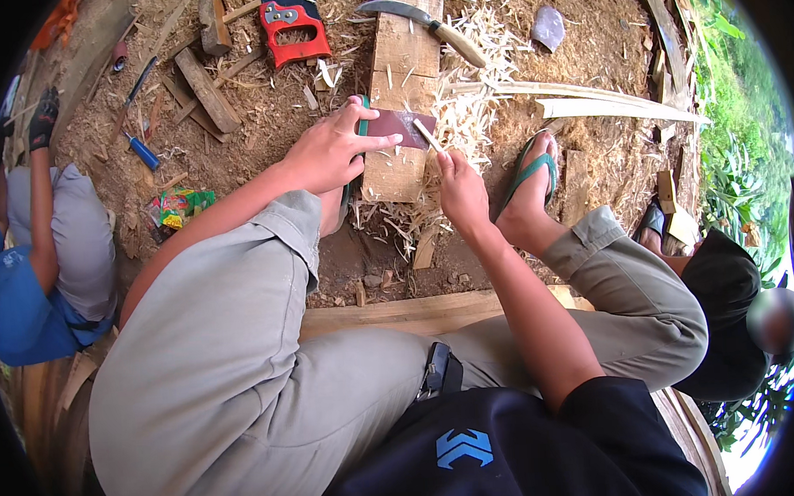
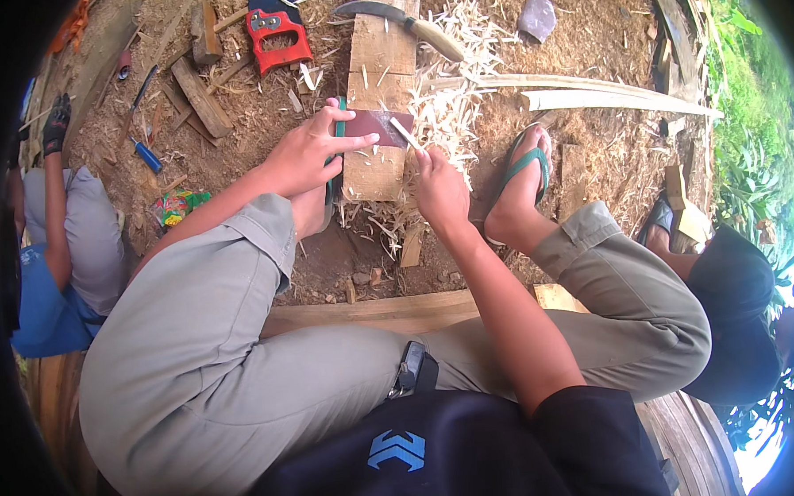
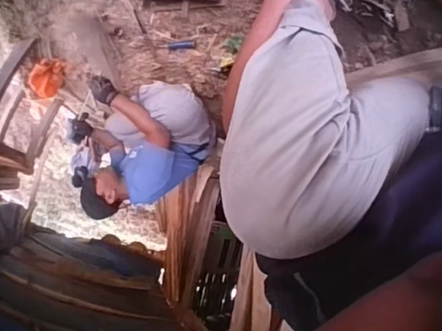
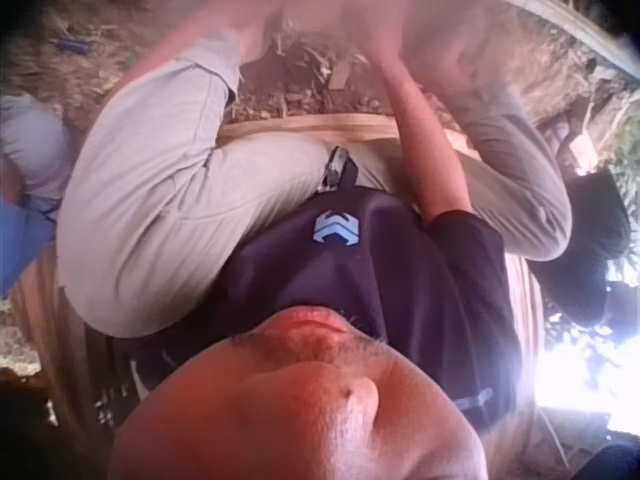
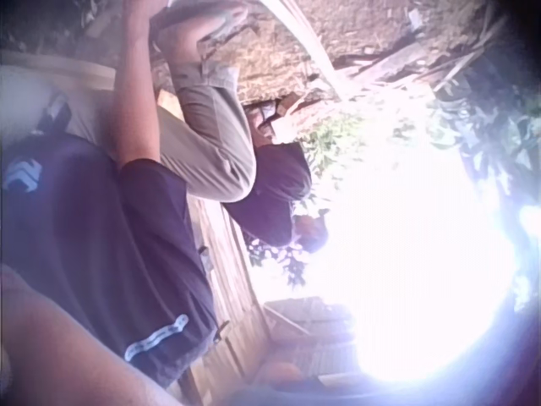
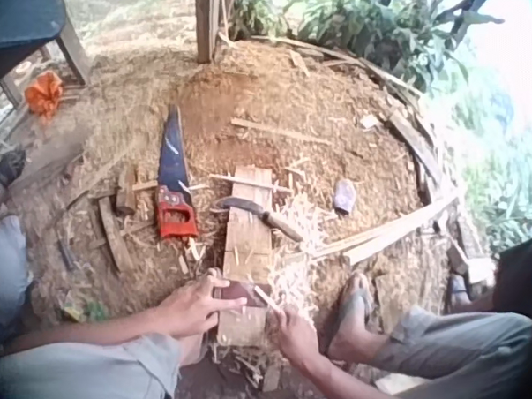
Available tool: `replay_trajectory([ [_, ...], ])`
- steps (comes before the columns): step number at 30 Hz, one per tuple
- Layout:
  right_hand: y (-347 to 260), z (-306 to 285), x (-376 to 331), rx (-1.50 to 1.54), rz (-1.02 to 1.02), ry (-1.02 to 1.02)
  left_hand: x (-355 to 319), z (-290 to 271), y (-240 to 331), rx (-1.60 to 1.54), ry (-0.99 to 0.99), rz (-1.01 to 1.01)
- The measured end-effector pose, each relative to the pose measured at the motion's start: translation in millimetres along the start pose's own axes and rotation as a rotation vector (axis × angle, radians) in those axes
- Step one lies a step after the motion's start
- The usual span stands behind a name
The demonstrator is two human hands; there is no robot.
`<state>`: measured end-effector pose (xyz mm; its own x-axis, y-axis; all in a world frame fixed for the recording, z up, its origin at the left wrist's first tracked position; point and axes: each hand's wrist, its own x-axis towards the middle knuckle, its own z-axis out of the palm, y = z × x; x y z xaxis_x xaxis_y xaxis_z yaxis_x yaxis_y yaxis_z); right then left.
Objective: The person sits on the ground and uses a sanding block to smooth a small wooden stick. They hold the sanding block in their left hand and rub the stick against it with their right hand. The person occasionally lifts the stick to inspect the surface before continuing to sand.
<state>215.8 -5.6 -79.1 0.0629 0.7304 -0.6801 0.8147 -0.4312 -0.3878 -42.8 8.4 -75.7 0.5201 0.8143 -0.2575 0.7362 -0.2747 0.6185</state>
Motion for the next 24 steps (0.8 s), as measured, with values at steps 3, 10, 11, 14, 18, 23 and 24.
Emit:
replay_trajectory([
  [3, -1, -2, 4, 0.005, 0.003, -0.042, -1, 0, 1, 0.027, -0.001, 0.010],
  [10, 2, 3, 6, 0.063, 0.017, 0.008, 1, -2, 1, 0.021, -0.009, 0.007],
  [11, 0, 2, 8, 0.067, 0.011, -0.007, 1, -3, 1, 0.019, -0.010, 0.004],
  [14, 1, -4, 2, 0.046, 0.039, -0.048, 1, -2, -2, 0.031, 0.016, 0.028],
  [18, -2, -4, 5, 0.035, 0.045, -0.019, 0, 1, -1, 0.033, -0.013, 0.004],
  [23, 4, -7, 3, 0.054, 0.024, -0.013, 1, 0, 0, 0.021, -0.026, 0.000],
  [24, 10, -5, 3, 0.057, 0.024, -0.010, 1, 1, -1, 0.016, -0.024, 0.006],
])
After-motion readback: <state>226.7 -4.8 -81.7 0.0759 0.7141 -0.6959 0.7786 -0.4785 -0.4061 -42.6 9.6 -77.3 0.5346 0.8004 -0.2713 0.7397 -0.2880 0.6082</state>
